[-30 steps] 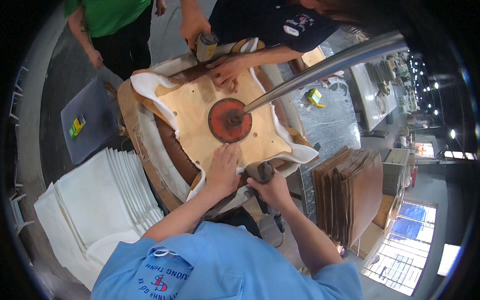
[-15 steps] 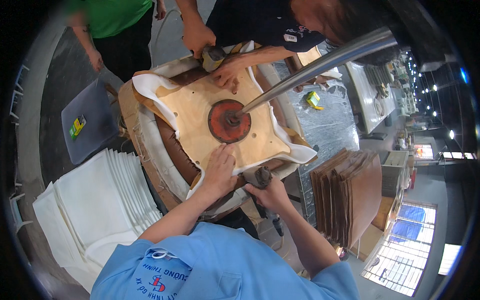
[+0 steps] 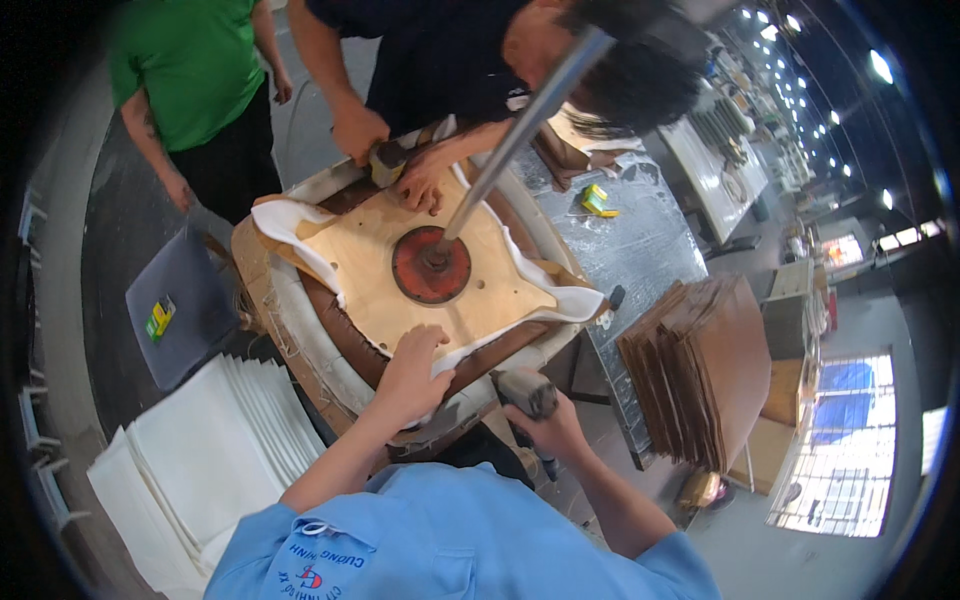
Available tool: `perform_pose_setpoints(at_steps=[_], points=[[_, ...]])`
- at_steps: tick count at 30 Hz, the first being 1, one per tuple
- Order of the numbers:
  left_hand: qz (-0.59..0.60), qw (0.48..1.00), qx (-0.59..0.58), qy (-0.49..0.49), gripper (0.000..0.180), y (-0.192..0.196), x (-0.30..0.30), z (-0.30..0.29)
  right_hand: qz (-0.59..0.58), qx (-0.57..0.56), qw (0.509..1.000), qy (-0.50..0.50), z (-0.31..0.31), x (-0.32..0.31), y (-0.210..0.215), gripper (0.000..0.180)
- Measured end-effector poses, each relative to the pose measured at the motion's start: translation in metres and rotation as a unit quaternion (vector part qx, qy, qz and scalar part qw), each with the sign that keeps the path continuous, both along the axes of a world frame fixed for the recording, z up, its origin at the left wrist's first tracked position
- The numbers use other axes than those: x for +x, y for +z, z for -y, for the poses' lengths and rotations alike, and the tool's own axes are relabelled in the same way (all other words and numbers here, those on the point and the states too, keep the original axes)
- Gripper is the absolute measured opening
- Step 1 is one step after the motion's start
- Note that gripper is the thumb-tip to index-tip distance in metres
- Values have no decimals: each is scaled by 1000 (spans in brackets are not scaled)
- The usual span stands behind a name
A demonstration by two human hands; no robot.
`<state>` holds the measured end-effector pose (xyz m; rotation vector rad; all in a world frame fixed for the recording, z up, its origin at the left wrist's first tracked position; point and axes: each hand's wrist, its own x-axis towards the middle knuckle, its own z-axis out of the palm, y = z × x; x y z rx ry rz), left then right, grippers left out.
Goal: The person staples white fabric to a chair base using a pneumatic staple gun while a coworker assists. They flip the chair, remove the covered seat, and prepare another base with a new fabric layer.
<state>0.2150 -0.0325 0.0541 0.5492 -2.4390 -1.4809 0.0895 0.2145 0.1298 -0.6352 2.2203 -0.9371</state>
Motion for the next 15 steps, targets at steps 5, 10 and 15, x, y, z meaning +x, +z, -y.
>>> perform_pose_setpoints(at_steps=[5,10,15], points=[[59,962,202,-172,52,76,53,-17,2,5,980,-199,-93,43,-24,69],[41,971,50,-229,57,50,67,-61,-11,68,953,-295,-140,63,-65,70],[6,972,6,-237,61,39,50,-87,-46,42,950,-306,-202,61,-112,64]])
